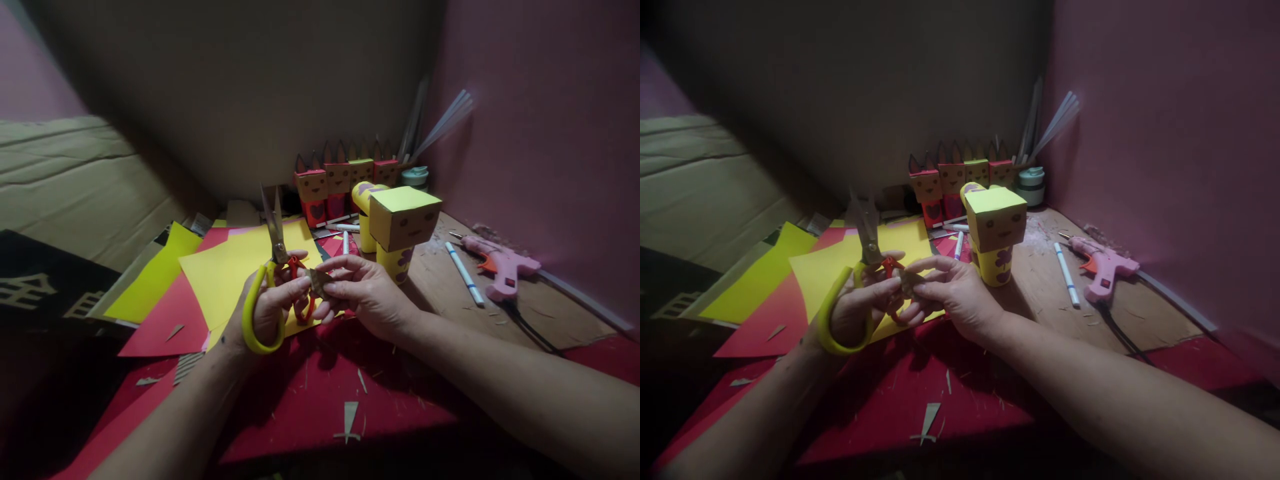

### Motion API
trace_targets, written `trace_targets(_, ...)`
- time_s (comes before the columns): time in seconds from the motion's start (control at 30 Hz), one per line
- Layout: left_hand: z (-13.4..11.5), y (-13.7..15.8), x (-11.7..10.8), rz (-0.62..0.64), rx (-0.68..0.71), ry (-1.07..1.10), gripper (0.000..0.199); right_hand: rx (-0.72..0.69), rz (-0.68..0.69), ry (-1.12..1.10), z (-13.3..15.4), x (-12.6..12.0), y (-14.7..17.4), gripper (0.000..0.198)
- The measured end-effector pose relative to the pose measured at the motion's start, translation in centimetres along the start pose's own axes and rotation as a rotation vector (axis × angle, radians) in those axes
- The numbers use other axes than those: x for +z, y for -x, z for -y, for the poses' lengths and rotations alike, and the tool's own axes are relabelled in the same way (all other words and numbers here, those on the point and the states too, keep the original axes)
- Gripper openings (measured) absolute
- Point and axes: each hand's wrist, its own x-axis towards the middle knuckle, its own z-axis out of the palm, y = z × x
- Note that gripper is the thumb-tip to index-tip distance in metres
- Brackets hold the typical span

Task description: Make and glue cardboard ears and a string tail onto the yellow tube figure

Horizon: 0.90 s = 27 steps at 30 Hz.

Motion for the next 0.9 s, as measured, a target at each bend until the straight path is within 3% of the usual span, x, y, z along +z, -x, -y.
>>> trace_targets(0.43, -0.5, 0.2, 0.5, -0.044, 0.069, -0.086, 0.045, 0.063, -0.006, 0.01, 0.1, 0.1, 0.3, 0.025)
trace_targets(0.53, -1.1, 0.3, 0.8, -0.103, 0.099, -0.125, 0.045, 0.07, -0.051, 0.036, 0.1, 0.0, 0.2, 0.025)
trace_targets(0.73, -2.1, 0.3, 0.8, -0.371, 0.288, -0.173, 0.036, 0.205, -0.213, 0.241, 0.1, 0.0, -0.1, 0.019)
trace_targets(0.9, -1.8, 0.1, 0.5, -0.325, 0.291, -0.094, 0.037, 0.213, -0.208, 0.3, -0.2, 0.3, -0.4, 0.012)
